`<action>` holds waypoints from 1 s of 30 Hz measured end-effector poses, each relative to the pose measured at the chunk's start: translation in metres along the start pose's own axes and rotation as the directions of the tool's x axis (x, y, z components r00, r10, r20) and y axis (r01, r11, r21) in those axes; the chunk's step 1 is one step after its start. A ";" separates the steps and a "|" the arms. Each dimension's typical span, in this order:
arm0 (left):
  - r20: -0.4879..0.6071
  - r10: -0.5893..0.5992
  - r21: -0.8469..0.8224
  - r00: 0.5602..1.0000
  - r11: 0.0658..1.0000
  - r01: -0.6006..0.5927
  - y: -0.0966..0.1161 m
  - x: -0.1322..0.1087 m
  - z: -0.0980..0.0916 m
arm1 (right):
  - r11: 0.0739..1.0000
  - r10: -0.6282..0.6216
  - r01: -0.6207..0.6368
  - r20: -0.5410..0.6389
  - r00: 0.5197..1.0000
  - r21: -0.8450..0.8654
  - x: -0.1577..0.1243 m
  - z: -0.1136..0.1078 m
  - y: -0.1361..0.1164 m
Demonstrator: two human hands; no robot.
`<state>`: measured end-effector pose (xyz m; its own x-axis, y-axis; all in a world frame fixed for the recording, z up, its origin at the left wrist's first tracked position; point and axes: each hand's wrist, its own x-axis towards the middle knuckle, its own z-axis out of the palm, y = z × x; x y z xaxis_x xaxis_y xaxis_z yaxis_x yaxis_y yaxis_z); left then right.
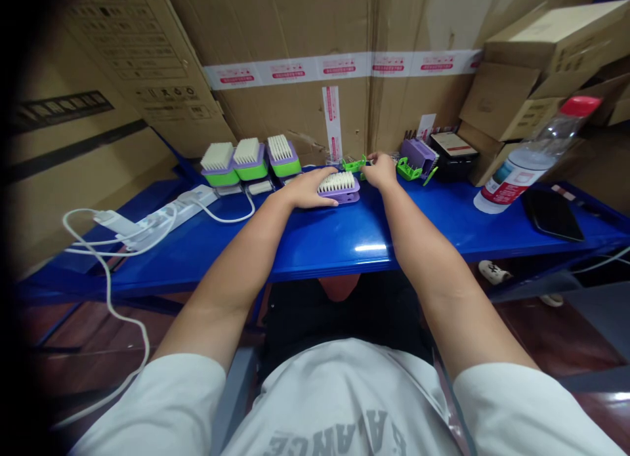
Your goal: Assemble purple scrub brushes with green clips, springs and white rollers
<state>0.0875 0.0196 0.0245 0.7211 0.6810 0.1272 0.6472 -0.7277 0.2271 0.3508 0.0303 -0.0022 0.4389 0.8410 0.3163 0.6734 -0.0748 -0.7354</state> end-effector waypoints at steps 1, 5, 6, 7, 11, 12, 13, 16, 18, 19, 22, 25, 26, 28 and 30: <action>-0.001 0.001 0.000 1.000 1.000 -0.001 0.001 0.000 0.000 | 0.999 0.013 -0.013 0.014 1.000 -0.042 -0.002 -0.001 0.000; -0.007 0.000 -0.005 1.000 1.000 0.000 -0.001 -0.001 -0.005 | 0.990 0.055 -0.046 0.068 0.996 -0.134 -0.007 -0.005 0.000; -0.010 -0.003 -0.012 1.000 1.000 0.003 -0.002 -0.001 -0.006 | 0.987 0.059 -0.045 0.087 0.995 -0.153 -0.009 -0.006 0.001; -0.012 -0.008 -0.021 1.000 1.000 0.008 -0.002 -0.001 -0.007 | 0.984 0.058 -0.038 0.106 0.993 -0.174 -0.010 -0.006 0.001; -0.015 -0.027 -0.039 1.000 0.999 0.027 -0.004 -0.001 -0.007 | 0.961 0.029 0.019 0.170 0.985 -0.276 -0.014 -0.003 0.005; -0.015 -0.037 -0.036 0.999 0.999 0.036 -0.004 -0.001 -0.006 | 0.957 0.020 0.031 0.172 0.985 -0.290 -0.014 -0.002 0.006; -0.014 -0.046 -0.032 0.999 0.998 0.045 -0.004 -0.001 -0.005 | 0.956 0.012 0.037 0.164 0.986 -0.292 -0.013 0.000 0.008; -0.014 -0.059 -0.011 0.998 0.998 0.059 -0.003 -0.001 -0.004 | 0.967 -0.021 0.046 0.099 0.995 -0.252 -0.011 0.005 0.011; -0.023 -0.056 0.011 0.998 0.998 0.056 -0.002 -0.001 -0.004 | 0.972 -0.035 0.050 0.071 0.997 -0.230 -0.010 0.007 0.012; -0.029 -0.055 0.023 0.998 0.998 0.056 -0.001 -0.002 -0.004 | 0.973 -0.035 0.050 0.068 0.997 -0.227 -0.009 0.007 0.012; -0.034 -0.052 0.053 0.998 0.997 0.054 0.003 -0.003 -0.004 | 0.968 -0.024 0.044 0.083 0.996 -0.245 -0.009 0.003 0.010; -0.039 -0.041 0.071 0.998 0.997 0.044 0.005 -0.002 -0.004 | 0.967 -0.011 0.038 0.106 0.994 -0.253 -0.010 -0.003 0.006; -0.040 -0.036 0.073 0.999 0.997 0.039 0.005 -0.002 -0.004 | 0.969 -0.010 0.035 0.102 0.995 -0.246 -0.011 -0.004 0.006; -0.045 -0.030 0.072 0.999 0.997 0.033 0.004 -0.001 -0.004 | 0.975 -0.013 0.030 0.077 0.997 -0.220 -0.011 -0.005 0.005; -0.058 -0.028 0.065 0.998 0.997 0.032 0.003 -0.001 -0.003 | 0.982 -0.019 0.028 0.044 0.999 -0.188 -0.011 -0.004 0.006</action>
<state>0.0879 0.0166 0.0283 0.6871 0.7049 0.1761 0.6847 -0.7093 0.1674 0.3519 0.0184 -0.0076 0.3988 0.8653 0.3037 0.7853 -0.1512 -0.6004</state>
